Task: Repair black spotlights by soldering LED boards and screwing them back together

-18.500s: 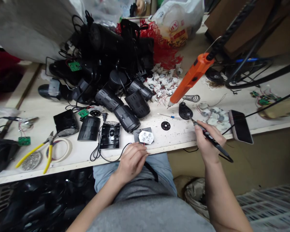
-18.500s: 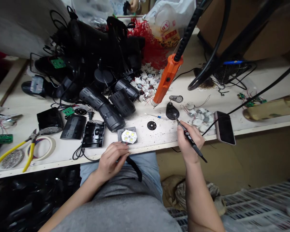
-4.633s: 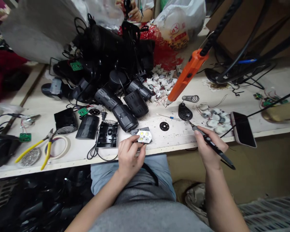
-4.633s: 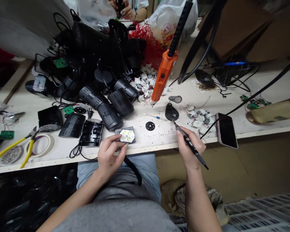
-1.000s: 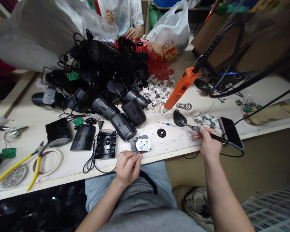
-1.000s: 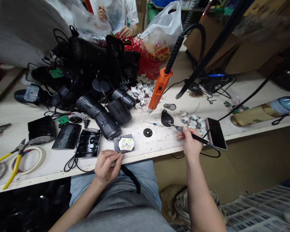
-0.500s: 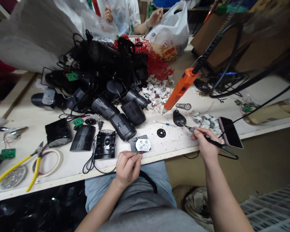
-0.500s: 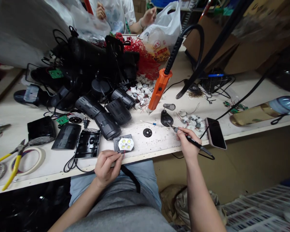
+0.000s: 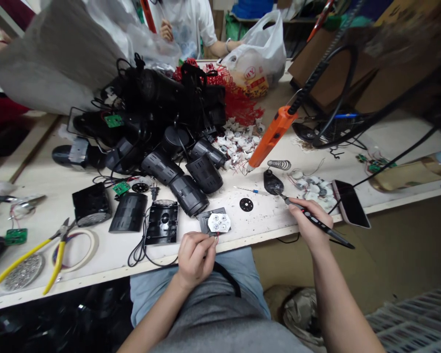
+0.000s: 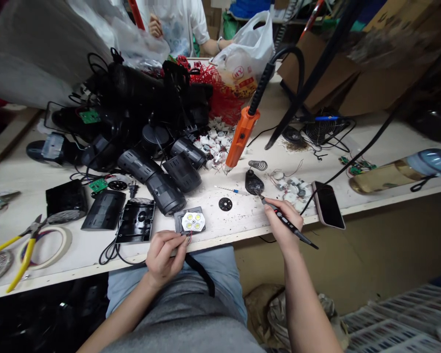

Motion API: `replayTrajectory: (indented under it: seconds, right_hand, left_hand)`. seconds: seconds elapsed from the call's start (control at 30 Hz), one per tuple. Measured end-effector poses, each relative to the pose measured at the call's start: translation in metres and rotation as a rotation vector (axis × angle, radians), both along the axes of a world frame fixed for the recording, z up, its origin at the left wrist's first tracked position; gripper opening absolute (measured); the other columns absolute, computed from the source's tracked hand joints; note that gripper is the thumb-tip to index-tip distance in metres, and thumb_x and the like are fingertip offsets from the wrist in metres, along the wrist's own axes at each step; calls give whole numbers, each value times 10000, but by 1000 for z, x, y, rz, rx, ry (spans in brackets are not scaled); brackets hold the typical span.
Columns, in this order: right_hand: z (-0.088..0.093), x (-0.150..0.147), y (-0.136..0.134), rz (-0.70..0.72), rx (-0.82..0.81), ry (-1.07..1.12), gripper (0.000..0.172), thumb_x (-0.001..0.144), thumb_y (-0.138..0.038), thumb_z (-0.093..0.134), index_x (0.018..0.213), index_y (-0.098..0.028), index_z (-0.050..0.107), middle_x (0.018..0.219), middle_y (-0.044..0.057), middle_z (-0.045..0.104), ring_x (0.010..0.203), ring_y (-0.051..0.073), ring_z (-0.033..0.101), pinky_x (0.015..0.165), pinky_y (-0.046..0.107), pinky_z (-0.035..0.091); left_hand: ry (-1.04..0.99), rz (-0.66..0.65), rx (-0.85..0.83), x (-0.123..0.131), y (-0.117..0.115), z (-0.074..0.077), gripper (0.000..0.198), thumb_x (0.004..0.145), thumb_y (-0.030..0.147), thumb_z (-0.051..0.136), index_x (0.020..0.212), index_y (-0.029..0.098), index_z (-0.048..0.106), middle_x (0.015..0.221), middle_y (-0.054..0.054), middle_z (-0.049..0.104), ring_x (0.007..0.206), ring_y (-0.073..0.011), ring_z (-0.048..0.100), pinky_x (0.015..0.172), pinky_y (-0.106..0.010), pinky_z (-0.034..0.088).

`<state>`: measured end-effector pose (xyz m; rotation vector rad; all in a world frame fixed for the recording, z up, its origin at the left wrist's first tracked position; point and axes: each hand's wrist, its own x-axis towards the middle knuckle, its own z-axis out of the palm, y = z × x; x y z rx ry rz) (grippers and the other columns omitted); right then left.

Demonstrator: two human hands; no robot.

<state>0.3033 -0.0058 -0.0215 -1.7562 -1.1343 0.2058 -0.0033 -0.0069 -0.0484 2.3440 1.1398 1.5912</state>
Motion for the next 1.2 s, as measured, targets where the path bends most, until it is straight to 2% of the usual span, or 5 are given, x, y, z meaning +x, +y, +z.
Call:
replayTrajectory:
  seconds: [0.2, 0.43, 0.8, 1.1, 1.2]
  right_hand:
    - [1, -3, 0, -23, 5, 20, 223, 729, -420, 714, 843, -247, 798, 834, 37, 744, 747, 203, 629, 745, 353, 511]
    - [-7, 0, 6, -190, 29, 209, 286, 705, -450, 741, 843, -202, 779, 643, 23, 710, 577, 198, 643, 595, 335, 523]
    - [-26, 11, 12, -248, 98, 488, 280, 696, -431, 756, 764, -162, 726, 608, 14, 690, 476, 154, 601, 520, 298, 508]
    - [-23, 7, 14, -275, 184, 666, 299, 618, -403, 815, 739, -157, 697, 653, 16, 706, 468, 121, 579, 456, 246, 483]
    - [-17, 7, 14, -284, 243, 768, 340, 625, -459, 787, 746, -162, 677, 563, -13, 643, 438, 102, 538, 426, 219, 455]
  left_hand:
    - [4, 12, -9, 0, 0, 1, 153, 899, 74, 648, 997, 191, 652, 831, -40, 646, 771, -164, 630, 695, -302, 572]
    - [6, 11, -10, 0, 0, 0, 146, 900, 80, 646, 995, 190, 658, 834, -44, 654, 778, -167, 632, 706, -304, 564]
    - [3, 12, 2, 0, 1, 0, 142, 894, 61, 662, 985, 170, 655, 845, -48, 642, 788, -168, 618, 716, -293, 555]
    - [15, 1, -4, -1, 0, -1, 153, 892, 52, 661, 1003, 157, 656, 866, -55, 635, 805, -174, 607, 735, -297, 547]
    - [16, -5, 4, -1, 0, -1, 143, 893, 47, 656, 996, 146, 655, 867, -58, 631, 809, -173, 602, 731, -294, 544]
